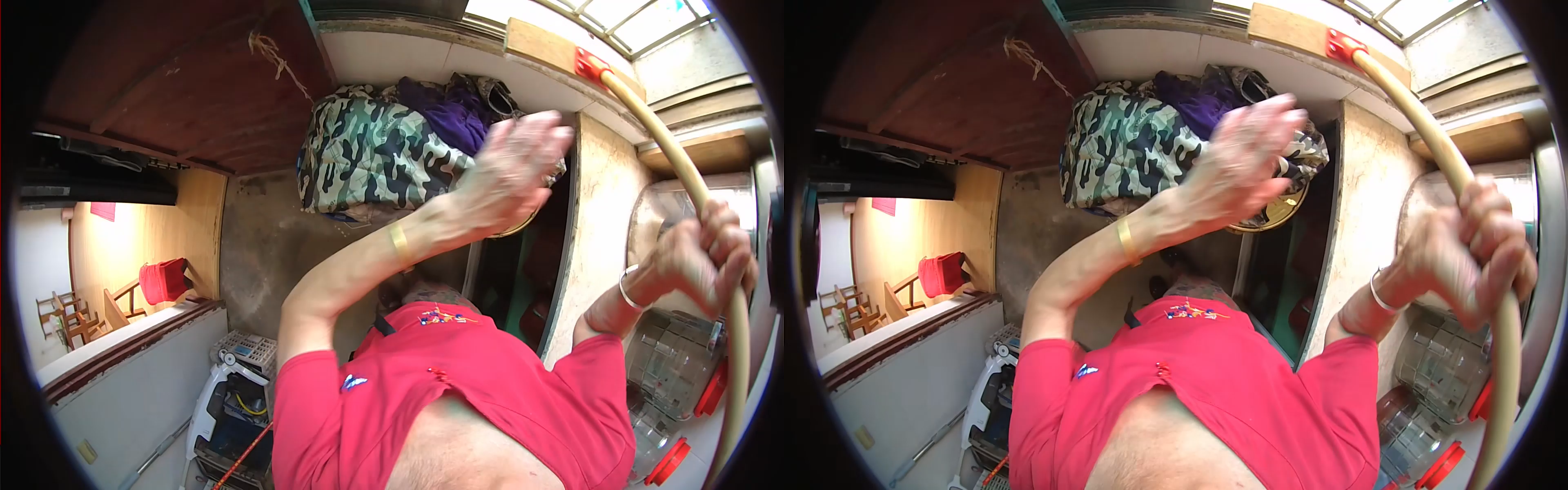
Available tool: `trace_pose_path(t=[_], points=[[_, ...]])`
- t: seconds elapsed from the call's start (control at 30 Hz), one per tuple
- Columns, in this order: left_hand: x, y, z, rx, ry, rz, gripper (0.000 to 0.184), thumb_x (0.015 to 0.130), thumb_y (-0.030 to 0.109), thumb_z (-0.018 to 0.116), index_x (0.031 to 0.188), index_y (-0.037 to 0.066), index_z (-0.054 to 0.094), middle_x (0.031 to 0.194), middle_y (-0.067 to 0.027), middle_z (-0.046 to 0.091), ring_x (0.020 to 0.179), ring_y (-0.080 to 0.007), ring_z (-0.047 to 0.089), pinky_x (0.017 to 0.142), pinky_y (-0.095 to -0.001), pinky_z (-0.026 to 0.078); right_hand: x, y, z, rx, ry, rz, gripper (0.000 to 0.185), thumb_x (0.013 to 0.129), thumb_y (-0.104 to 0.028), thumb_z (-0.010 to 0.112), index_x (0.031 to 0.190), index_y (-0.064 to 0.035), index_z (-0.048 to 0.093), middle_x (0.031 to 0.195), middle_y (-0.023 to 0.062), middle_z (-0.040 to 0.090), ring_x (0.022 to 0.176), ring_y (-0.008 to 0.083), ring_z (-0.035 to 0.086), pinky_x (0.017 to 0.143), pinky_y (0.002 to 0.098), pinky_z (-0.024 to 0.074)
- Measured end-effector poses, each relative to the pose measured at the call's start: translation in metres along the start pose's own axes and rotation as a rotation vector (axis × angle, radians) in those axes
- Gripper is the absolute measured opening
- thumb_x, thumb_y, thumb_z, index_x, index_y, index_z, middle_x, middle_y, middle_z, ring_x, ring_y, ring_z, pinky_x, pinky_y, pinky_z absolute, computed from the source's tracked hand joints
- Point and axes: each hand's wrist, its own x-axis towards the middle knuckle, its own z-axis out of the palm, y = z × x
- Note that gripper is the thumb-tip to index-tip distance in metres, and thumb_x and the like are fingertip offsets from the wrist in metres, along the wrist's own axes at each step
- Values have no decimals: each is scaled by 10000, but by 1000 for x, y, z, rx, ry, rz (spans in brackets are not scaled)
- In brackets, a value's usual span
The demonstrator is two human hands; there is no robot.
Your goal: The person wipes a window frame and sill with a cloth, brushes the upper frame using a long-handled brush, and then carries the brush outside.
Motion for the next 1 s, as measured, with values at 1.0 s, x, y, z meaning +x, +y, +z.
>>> trace_pose_path(t=[1.0], points=[[-32, -99, -53, 291, 180, -3, 231, 693, 24, 650, 874, 46, 509, 855, -128, 555, 856, -320, 559, 818, -424, 462, -111, -13, 98, 500, -506, 232, 243, 838, -102, 661, 761, -50, 437, 604, 54, 496, 499, 180, 488, 539, 389, 493]])
